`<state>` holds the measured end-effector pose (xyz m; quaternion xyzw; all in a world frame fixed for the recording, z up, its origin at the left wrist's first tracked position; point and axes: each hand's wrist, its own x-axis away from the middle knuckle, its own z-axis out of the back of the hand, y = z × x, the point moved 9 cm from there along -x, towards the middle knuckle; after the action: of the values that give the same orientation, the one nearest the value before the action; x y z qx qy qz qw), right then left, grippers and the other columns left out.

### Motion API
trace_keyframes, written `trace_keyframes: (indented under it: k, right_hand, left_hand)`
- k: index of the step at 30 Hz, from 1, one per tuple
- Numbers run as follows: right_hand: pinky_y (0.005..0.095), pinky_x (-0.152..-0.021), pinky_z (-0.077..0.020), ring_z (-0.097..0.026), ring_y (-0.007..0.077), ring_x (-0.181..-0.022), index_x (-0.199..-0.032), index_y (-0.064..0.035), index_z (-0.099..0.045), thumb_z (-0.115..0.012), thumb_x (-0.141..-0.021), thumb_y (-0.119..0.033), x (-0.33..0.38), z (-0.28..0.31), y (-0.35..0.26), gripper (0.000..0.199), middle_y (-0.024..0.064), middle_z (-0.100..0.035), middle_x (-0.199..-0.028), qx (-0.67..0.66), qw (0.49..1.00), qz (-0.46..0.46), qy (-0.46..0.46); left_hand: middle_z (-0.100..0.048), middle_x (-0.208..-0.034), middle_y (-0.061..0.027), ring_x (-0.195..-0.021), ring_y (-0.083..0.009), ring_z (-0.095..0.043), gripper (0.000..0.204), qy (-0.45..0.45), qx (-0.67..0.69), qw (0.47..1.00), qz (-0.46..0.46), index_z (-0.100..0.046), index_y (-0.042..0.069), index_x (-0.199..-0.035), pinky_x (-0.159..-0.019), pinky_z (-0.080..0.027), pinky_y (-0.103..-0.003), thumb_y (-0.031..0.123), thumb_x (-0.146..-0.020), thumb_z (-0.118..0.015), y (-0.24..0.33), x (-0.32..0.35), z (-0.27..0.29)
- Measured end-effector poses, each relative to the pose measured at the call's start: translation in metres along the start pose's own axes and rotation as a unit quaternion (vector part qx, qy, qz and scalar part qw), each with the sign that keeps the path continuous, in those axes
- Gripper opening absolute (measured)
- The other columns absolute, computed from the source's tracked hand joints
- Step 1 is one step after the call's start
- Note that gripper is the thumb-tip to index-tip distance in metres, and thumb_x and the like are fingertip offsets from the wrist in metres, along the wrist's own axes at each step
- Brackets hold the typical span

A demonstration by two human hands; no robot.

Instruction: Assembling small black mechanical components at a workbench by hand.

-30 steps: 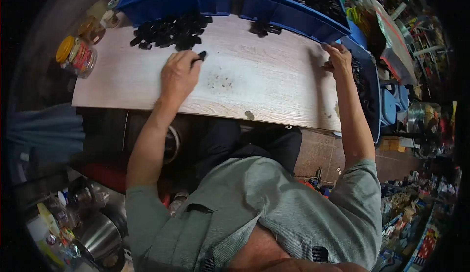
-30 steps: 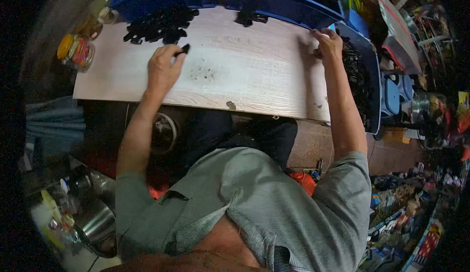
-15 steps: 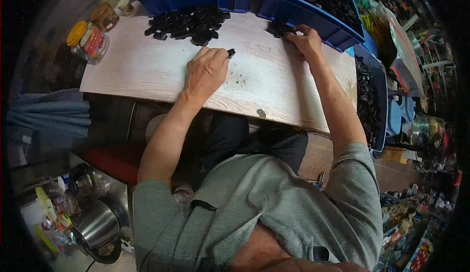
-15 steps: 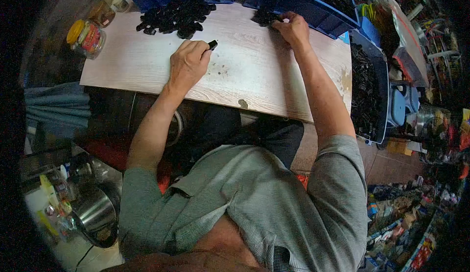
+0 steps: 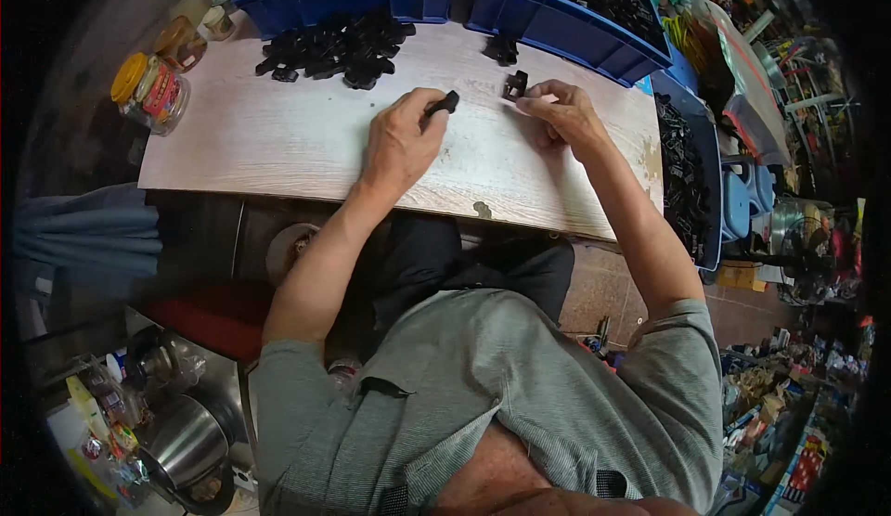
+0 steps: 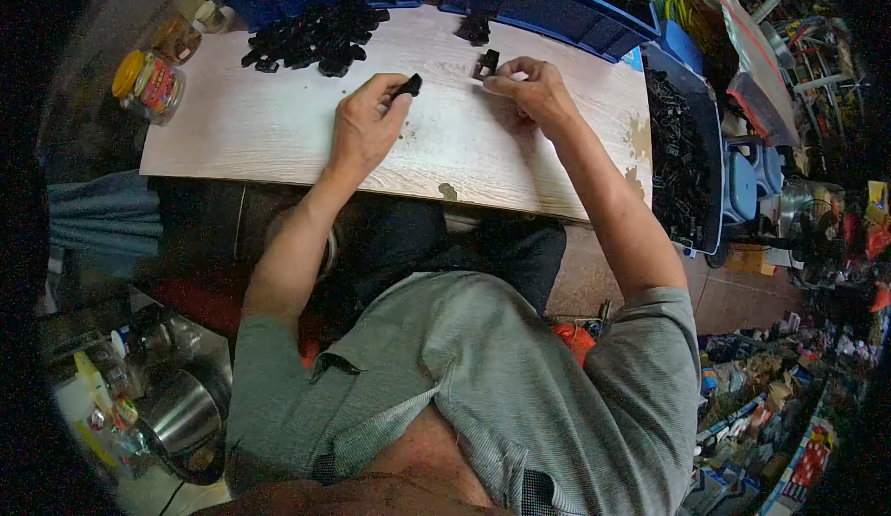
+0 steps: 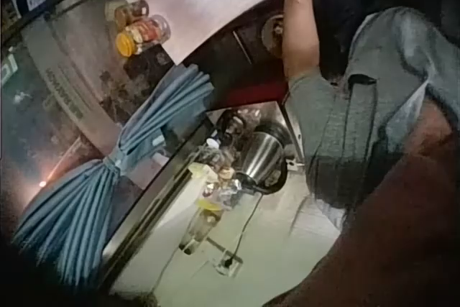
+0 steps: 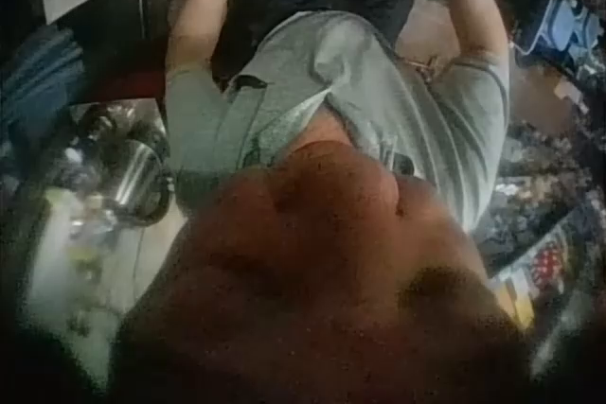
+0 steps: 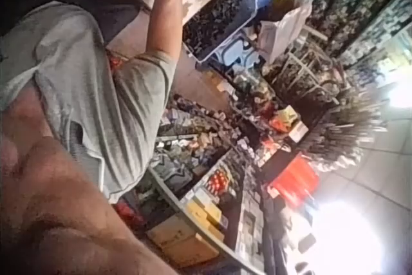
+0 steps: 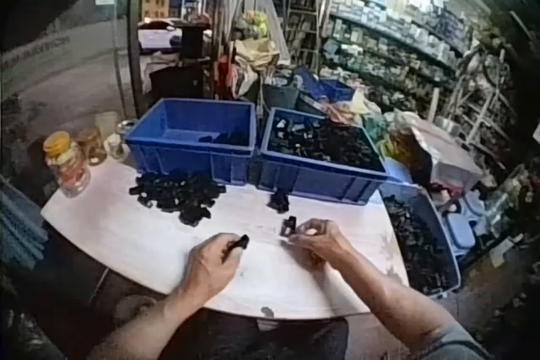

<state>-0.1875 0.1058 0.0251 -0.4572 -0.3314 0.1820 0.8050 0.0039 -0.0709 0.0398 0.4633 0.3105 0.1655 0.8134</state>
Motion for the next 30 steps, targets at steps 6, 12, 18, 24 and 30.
trace_keyframes:
  k: [6,12,18,24,30]
  right_hand:
    - [0.0284,-0.046,-0.0439,-0.056,0.0108,-0.052,-0.138,-0.0078,-0.058,-0.078,-0.083,-0.011,-0.016,0.004,-0.016,0.059,0.0018,-0.061,-0.066,0.032,0.988,0.144,0.041]
    - [0.0277,-0.047,-0.0435,-0.056,0.0104,-0.054,-0.132,-0.0088,-0.061,-0.079,-0.082,-0.01,-0.032,-0.006,-0.017,0.054,0.0019,-0.063,-0.069,0.123,0.98,0.156,0.004]
    - [0.026,-0.047,-0.0416,-0.054,0.0093,-0.055,-0.125,-0.01,-0.066,-0.08,-0.082,-0.01,-0.028,-0.009,-0.013,0.046,-0.0012,-0.064,-0.073,0.154,0.979,0.135,0.004]
    - [0.0249,-0.049,-0.0382,-0.051,0.0059,-0.057,-0.128,-0.0083,-0.066,-0.078,-0.083,-0.008,-0.024,-0.018,-0.022,0.047,-0.0014,-0.065,-0.075,0.094,0.975,0.197,-0.033]
    - [0.0254,-0.044,-0.0345,-0.049,0.0061,-0.052,-0.116,-0.0053,-0.066,-0.078,-0.086,-0.009,-0.023,-0.017,-0.02,0.033,-0.0014,-0.061,-0.066,0.097,0.981,0.164,-0.036]
  left_hand:
    - [-0.074,-0.101,-0.0162,-0.086,-0.0253,-0.072,0.025,0.0,-0.027,0.997,-0.07,-0.069,0.001,-0.114,-0.076,-0.056,-0.035,0.012,-0.092,-0.066,0.023,-0.017,-0.029]
    - [-0.073,-0.1,-0.0188,-0.089,-0.0369,-0.071,0.023,0.0,-0.068,0.987,-0.148,-0.071,0.001,-0.111,-0.079,-0.056,-0.043,0.009,-0.091,-0.064,0.042,-0.034,-0.054]
    - [-0.074,-0.1,-0.018,-0.087,-0.0352,-0.073,0.022,-0.038,-0.126,0.97,-0.205,-0.074,0.001,-0.109,-0.077,-0.059,-0.042,0.003,-0.09,-0.064,0.044,-0.037,-0.073]
    - [-0.071,-0.093,-0.0152,-0.082,-0.0328,-0.072,0.02,-0.013,-0.142,0.957,-0.253,-0.071,0.001,-0.107,-0.071,-0.06,-0.042,0.001,-0.089,-0.065,0.049,-0.03,-0.075]
    - [-0.072,-0.097,-0.0147,-0.085,-0.0318,-0.073,0.022,-0.011,-0.157,0.952,-0.264,-0.072,0.003,-0.109,-0.073,-0.06,-0.04,0.002,-0.089,-0.064,0.05,-0.028,-0.079]
